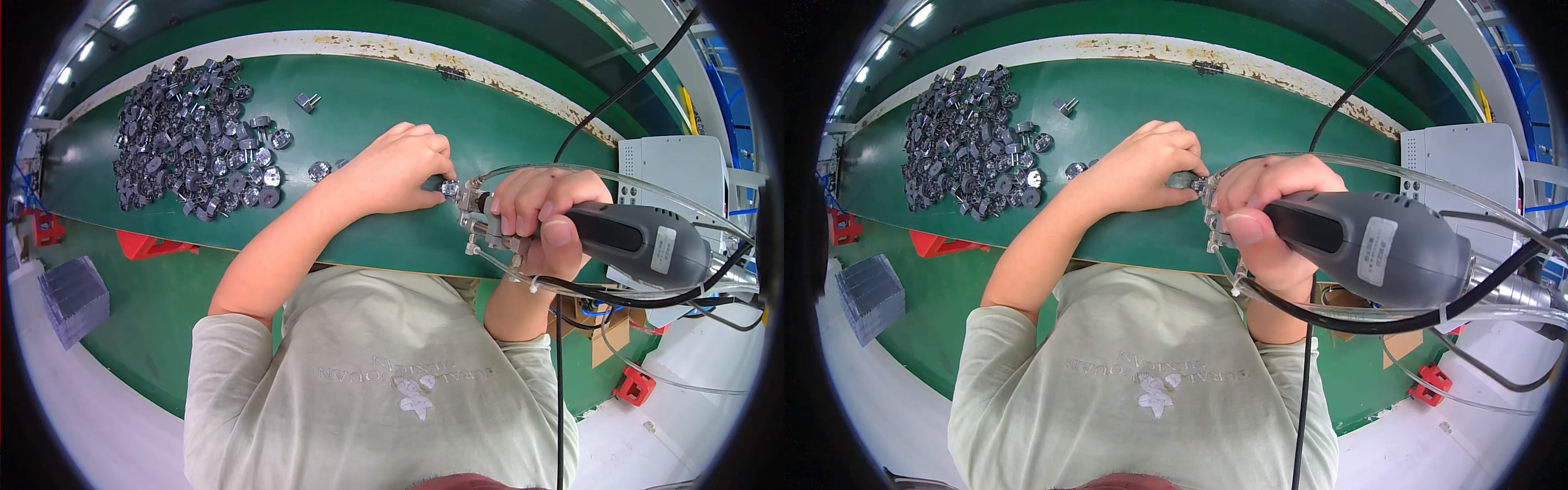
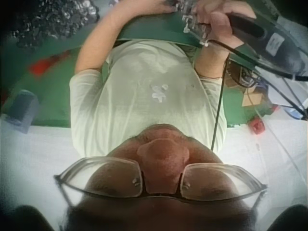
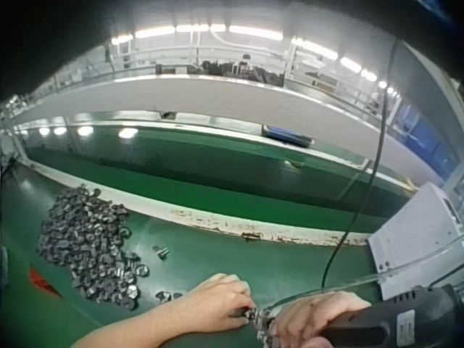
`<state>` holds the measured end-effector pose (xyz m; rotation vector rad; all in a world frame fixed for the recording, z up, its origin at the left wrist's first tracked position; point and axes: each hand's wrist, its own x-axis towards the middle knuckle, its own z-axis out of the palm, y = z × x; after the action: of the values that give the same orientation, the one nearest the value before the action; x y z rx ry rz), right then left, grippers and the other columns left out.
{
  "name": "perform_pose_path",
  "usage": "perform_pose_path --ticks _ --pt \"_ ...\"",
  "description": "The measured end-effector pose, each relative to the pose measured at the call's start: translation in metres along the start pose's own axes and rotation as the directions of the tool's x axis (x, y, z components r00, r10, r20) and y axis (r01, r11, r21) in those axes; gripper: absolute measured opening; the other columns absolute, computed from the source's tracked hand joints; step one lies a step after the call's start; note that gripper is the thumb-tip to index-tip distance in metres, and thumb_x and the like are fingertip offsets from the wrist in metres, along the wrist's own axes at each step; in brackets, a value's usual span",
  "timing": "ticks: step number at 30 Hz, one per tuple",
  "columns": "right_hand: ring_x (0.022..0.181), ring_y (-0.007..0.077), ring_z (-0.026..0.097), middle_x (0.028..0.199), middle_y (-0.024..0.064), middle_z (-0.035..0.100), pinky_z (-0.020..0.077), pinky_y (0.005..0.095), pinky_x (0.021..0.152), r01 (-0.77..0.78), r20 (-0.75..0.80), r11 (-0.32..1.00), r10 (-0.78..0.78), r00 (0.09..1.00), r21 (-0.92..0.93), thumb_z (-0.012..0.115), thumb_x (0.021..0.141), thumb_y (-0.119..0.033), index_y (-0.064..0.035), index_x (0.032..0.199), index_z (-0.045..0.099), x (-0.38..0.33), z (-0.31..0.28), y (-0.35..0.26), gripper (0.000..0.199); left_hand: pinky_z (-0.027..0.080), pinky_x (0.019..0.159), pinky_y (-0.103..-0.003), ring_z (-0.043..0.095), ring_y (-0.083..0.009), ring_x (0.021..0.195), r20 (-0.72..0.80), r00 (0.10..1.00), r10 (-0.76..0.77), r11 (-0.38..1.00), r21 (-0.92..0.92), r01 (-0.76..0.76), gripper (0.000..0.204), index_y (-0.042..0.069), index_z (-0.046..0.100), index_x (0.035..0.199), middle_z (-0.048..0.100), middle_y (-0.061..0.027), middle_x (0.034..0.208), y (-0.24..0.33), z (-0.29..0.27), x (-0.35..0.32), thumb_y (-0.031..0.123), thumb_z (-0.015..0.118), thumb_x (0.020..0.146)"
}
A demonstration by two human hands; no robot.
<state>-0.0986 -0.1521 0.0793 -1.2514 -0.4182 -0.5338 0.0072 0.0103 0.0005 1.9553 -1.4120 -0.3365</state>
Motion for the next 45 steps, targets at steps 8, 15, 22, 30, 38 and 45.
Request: perform_pose_path --ticks 8,15,22,30,38,45 --pt "0.055 0.0172 0.06 0.064 0.0087 0.062 0.0525 0.0314 0.056 0.031 0.145 0.972 0.003 0.989 -0.233 0.071 0.078 0.004 -0.0026 0.083 0.054 0.006 0.005 0.001 0.02 0.045 0.09 -0.039 0.06 -0.0254 0.098 -0.04 0.998 0.046 0.998 0.047 -0.044 0.021 0.01 0.076 0.092 0.065 -0.0035 0.093 0.002 0.0 -0.001 0.018 0.079 0.072" --pt "0.058 0.0218 0.062 0.068 0.008 0.063 0.0521 0.0341 0.061 -0.124 -0.019 0.992 0.124 0.992 0.008 0.08 0.08 -0.005 -0.0051 0.086 0.056 0.003 0.009 -0.01 0.024 0.047 0.09 -0.04 0.062 -0.026 0.098 0.005 1.0 0.021 0.997 0.08 -0.021 0.021 0.011 0.076 0.091 0.066 -0.0048 0.093 0.005 -0.003 0.003 0.022 0.078 0.073" --pt "0.056 0.0207 0.058 0.067 0.0085 0.058 0.0526 0.0378 0.059 0.139 -0.044 0.99 -0.139 0.989 -0.019 0.075 0.092 -0.03 -0.0034 0.093 0.052 0.011 -0.014 -0.052 0.035 0.055 0.085 -0.043 0.068 -0.0307 0.099 -0.092 0.954 -0.284 0.884 0.36 0.298 0.028 0.009 0.078 0.095 0.072 -0.0125 0.098 -0.05 -0.087 0.061 0.027 0.075 0.074" --pt "0.057 0.0208 0.057 0.066 0.0098 0.057 0.0519 0.0391 0.06 0.082 -0.189 0.996 -0.074 0.979 0.039 0.076 0.089 -0.018 -0.0025 0.092 0.054 0.005 -0.017 -0.027 0.027 0.038 0.109 -0.049 0.046 -0.0351 0.133 -0.414 0.902 -0.119 0.857 0.416 0.304 0.064 0.011 0.05 0.145 0.054 -0.0167 0.14 -0.094 -0.073 0.073 0.032 0.069 0.087" --pt "0.054 0.0208 0.057 0.065 0.0087 0.057 0.0511 0.0392 0.056 0.069 -0.149 0.995 -0.059 0.987 0.066 0.08 0.087 -0.025 -0.004 0.089 0.053 0.001 -0.022 -0.031 0.034 0.041 0.097 -0.037 0.055 -0.0231 0.105 0.181 0.983 -0.018 0.982 0.187 -0.016 0.027 0.008 0.075 0.099 0.059 -0.0031 0.102 0.027 -0.044 -0.021 0.015 0.079 0.073" --pt "0.054 0.0202 0.057 0.065 0.0078 0.057 0.0515 0.0384 0.057 0.073 -0.18 0.997 -0.067 0.981 0.024 0.079 0.088 -0.031 -0.0041 0.089 0.053 -0.001 -0.02 -0.034 0.037 0.042 0.079 -0.034 0.055 -0.0175 0.089 -0.101 0.984 0.148 0.891 0.445 -0.088 0.027 0.012 0.076 0.099 0.056 0.0006 0.087 0.03 0.006 -0.01 0.018 0.079 0.073"
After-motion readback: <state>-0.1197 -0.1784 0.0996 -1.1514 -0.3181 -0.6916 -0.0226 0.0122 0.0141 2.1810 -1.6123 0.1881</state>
